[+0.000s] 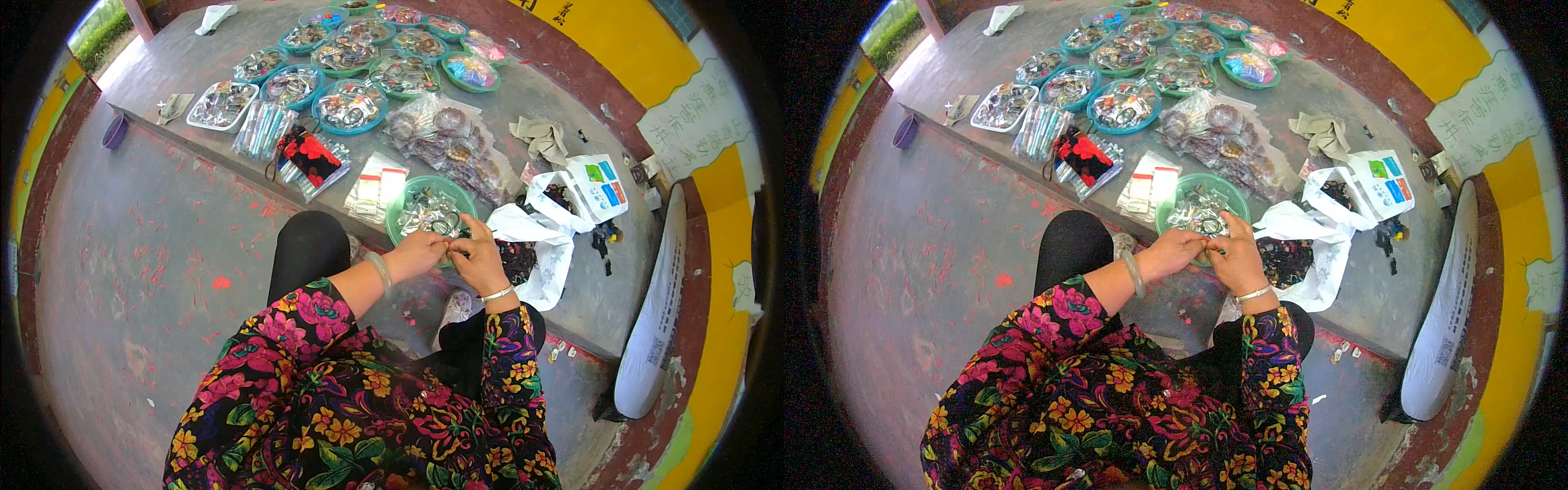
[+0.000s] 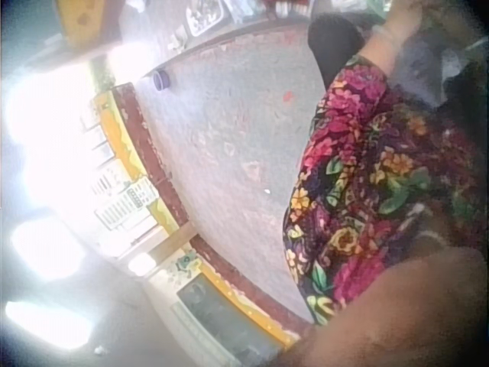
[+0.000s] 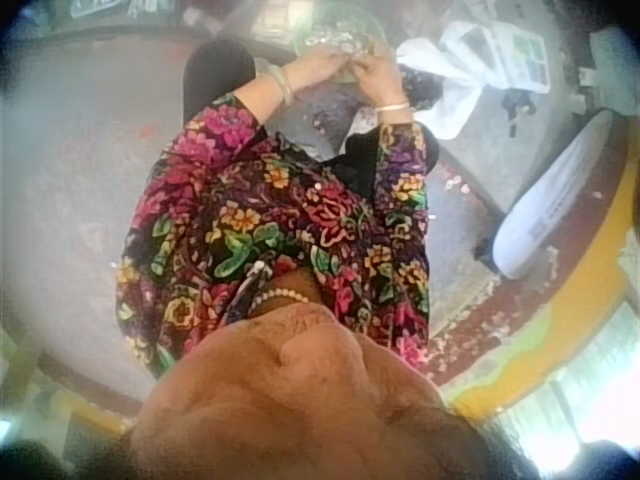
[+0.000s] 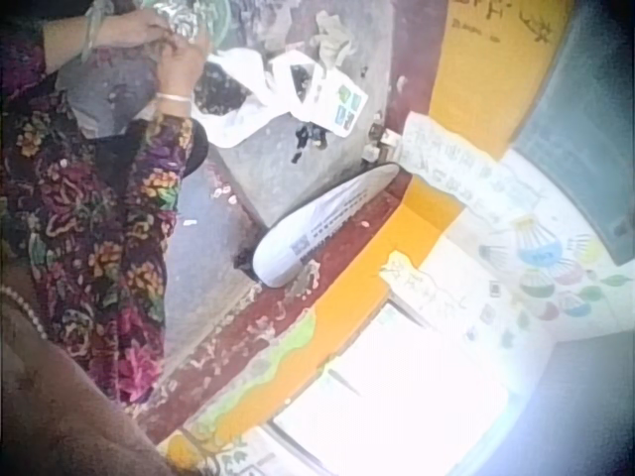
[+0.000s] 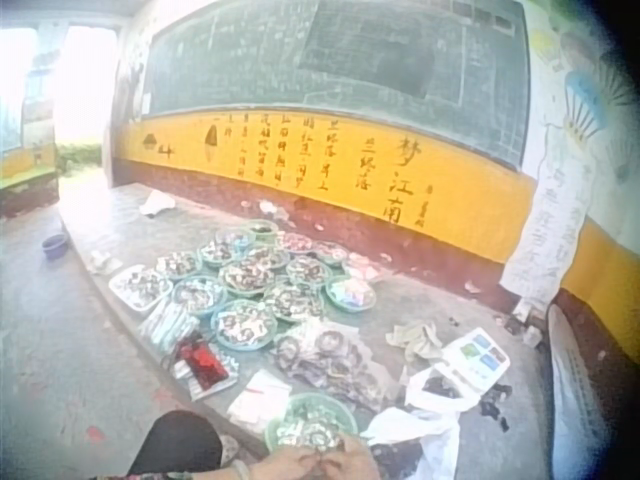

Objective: The person sits on the floor and assembles small keychains by hand. They pick up metal rings and decorative charms from a green bowl and a white bag, link them together, and place the finished items into a pile.

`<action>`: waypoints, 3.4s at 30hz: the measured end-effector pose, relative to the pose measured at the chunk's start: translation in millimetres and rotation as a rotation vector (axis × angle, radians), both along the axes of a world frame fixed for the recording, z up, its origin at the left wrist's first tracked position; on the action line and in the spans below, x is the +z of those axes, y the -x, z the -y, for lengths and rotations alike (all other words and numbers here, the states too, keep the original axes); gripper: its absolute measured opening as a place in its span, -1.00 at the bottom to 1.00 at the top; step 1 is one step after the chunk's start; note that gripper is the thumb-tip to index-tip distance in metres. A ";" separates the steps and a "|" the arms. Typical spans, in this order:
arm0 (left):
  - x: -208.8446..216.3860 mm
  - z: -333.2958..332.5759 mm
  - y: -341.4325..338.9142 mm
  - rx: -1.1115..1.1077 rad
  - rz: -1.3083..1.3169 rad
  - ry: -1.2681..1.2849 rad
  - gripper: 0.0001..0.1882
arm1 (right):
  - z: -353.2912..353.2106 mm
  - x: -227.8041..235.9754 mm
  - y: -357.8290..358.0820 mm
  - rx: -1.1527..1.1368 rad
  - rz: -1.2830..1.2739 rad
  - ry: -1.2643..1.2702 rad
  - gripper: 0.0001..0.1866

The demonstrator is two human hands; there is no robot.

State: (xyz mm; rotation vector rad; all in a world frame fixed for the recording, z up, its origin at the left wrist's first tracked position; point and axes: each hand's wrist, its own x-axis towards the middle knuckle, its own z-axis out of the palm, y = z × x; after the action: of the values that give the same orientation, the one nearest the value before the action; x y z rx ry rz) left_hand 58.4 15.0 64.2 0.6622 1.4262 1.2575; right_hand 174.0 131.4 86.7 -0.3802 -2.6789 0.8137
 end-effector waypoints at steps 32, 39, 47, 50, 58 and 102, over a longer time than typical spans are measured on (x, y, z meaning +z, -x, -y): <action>-24.3 1.5 2.5 -0.137 0.290 -0.077 -0.72 | -22.8 -22.2 -4.0 -0.091 0.086 0.371 -0.85; -3.3 4.4 2.2 -0.050 0.329 0.109 -0.70 | -22.1 -7.3 -7.9 -0.015 0.187 0.483 -0.78; -7.7 4.5 -4.4 -0.014 0.360 0.067 -0.70 | -22.6 -8.9 -9.5 0.011 0.259 0.366 -0.73; -11.0 4.1 -5.8 -0.017 0.385 0.073 -0.71 | -22.4 -9.3 -8.6 0.016 0.307 0.395 -0.72; -14.2 4.4 -10.3 0.030 0.445 0.066 -0.75 | -23.2 -18.7 -7.5 0.059 0.330 0.523 -0.74; -6.9 5.0 -1.6 -0.121 -0.132 0.088 -0.79 | -18.9 -8.3 -2.6 0.155 0.312 0.498 -0.75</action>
State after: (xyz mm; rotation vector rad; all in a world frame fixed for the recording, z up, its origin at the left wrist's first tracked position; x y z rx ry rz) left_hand 60.1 10.0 57.3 0.7712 1.5176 1.0671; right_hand 176.6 150.3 78.4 -0.4467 -2.7807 1.5964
